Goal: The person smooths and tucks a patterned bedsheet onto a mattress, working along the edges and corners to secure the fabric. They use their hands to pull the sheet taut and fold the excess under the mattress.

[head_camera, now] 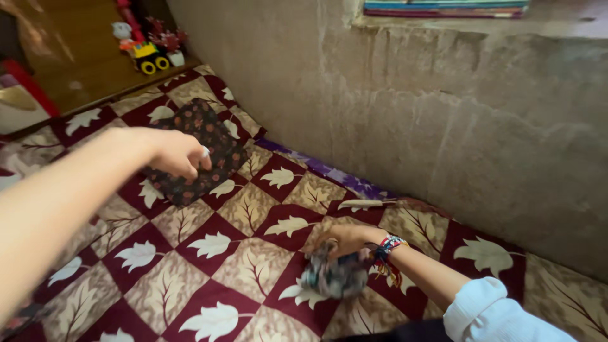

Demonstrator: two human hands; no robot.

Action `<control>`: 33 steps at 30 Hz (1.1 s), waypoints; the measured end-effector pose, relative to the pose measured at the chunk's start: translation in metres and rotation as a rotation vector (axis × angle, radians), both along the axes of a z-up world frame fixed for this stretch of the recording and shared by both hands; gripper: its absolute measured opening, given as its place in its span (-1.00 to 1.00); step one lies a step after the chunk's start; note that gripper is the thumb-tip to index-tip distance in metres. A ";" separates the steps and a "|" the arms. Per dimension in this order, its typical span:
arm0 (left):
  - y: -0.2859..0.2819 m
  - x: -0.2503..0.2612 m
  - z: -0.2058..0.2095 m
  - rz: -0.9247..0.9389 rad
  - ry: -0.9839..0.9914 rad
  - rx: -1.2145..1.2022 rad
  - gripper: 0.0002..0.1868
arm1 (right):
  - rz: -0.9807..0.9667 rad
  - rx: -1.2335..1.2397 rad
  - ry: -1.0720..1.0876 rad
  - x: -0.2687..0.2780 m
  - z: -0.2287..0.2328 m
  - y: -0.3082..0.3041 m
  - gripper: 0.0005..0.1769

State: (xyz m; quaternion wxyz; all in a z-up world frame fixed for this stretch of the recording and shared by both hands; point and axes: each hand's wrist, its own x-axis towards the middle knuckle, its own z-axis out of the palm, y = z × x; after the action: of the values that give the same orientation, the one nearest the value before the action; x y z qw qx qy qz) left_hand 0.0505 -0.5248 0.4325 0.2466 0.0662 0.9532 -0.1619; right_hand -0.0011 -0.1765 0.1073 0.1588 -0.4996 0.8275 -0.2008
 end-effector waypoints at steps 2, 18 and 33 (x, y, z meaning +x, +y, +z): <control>-0.003 -0.022 -0.032 -0.096 0.012 -0.034 -0.42 | -0.147 -0.060 -0.031 -0.015 0.002 -0.004 -0.56; 0.172 -0.143 -0.287 -0.055 0.163 0.671 -0.65 | -0.926 0.215 0.063 -0.167 -0.023 0.039 -0.73; 0.194 -0.264 -0.398 -0.370 0.591 0.829 -0.45 | -0.852 -0.242 0.479 -0.187 -0.076 0.047 -0.78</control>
State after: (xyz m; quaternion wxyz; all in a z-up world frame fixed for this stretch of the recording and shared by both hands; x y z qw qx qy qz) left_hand -0.2132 -0.3305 0.0347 -0.1115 0.2764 0.9383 0.1754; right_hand -0.1886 -0.1291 0.0314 -0.1907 -0.1644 0.9420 -0.2218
